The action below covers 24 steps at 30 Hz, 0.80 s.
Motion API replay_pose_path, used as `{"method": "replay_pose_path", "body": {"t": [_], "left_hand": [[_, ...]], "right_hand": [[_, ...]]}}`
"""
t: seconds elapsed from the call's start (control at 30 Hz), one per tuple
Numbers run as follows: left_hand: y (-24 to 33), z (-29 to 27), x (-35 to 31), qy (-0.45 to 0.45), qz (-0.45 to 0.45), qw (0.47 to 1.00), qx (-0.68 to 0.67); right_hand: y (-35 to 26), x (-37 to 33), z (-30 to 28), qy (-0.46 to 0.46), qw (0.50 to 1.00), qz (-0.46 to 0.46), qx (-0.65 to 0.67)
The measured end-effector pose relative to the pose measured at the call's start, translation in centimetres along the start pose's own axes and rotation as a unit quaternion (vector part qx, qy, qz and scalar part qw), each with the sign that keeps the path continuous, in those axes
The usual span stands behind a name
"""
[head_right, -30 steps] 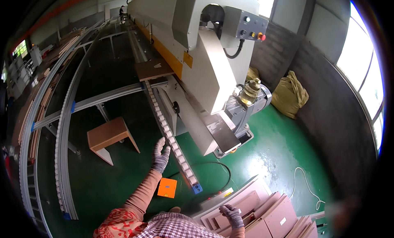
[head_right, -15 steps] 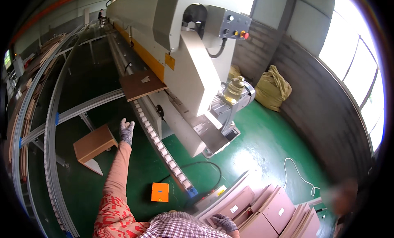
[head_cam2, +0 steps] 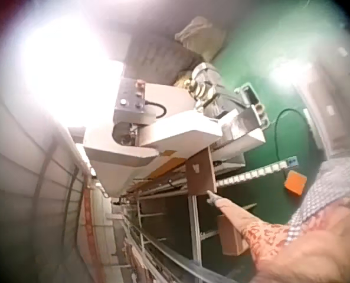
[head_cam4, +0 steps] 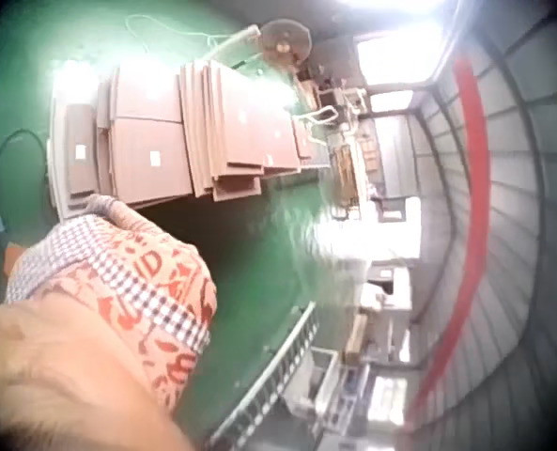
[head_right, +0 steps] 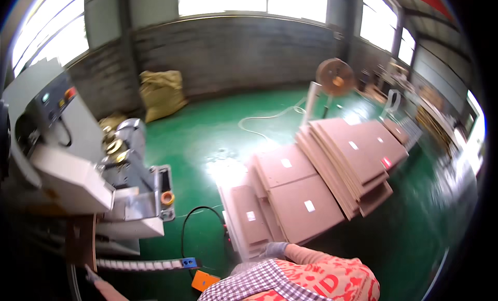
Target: The person repeatedly picks up wood panels from a stack and feeds them one at a time into an edge-banding machine, then places several panels on a cart.
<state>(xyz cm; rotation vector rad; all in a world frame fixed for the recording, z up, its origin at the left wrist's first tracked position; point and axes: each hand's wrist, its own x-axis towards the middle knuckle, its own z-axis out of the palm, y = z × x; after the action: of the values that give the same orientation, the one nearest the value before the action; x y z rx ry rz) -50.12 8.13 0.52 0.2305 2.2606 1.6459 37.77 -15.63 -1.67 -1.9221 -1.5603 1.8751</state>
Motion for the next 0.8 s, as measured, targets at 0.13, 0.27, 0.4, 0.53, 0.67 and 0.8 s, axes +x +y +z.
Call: {"method": "replay_pose_path", "body": {"t": [0.13,0.27,0.4,0.53,0.67,0.8], "left_hand": [[-2.2,4.8,-5.0,-0.094,-0.032,0.995,0.003],[-2.5,5.1,-9.1,-0.170,-0.090,0.981,-0.024],[-3.8,4.5,-13.3,-0.240,-0.149,0.958,-0.051],[-4.7,5.1,-19.7,-0.338,-0.211,0.913,-0.090],[-6.3,4.2,-32.1,-0.411,-0.231,0.869,-0.152],[-14.8,-0.3,-38.4,-0.434,0.289,0.847,-0.104]], "right_hand": [[3.9,-3.0,0.6,0.080,0.995,0.034,-0.049],[6.2,-4.5,2.1,0.124,0.991,0.046,-0.008],[7.5,-4.7,2.8,0.122,0.992,0.031,0.009],[7.6,-6.8,2.0,0.130,0.990,0.035,0.028],[10.5,-7.0,1.1,0.153,0.986,0.016,0.056],[9.5,-8.3,-0.4,0.168,0.979,-0.052,0.107]]}}
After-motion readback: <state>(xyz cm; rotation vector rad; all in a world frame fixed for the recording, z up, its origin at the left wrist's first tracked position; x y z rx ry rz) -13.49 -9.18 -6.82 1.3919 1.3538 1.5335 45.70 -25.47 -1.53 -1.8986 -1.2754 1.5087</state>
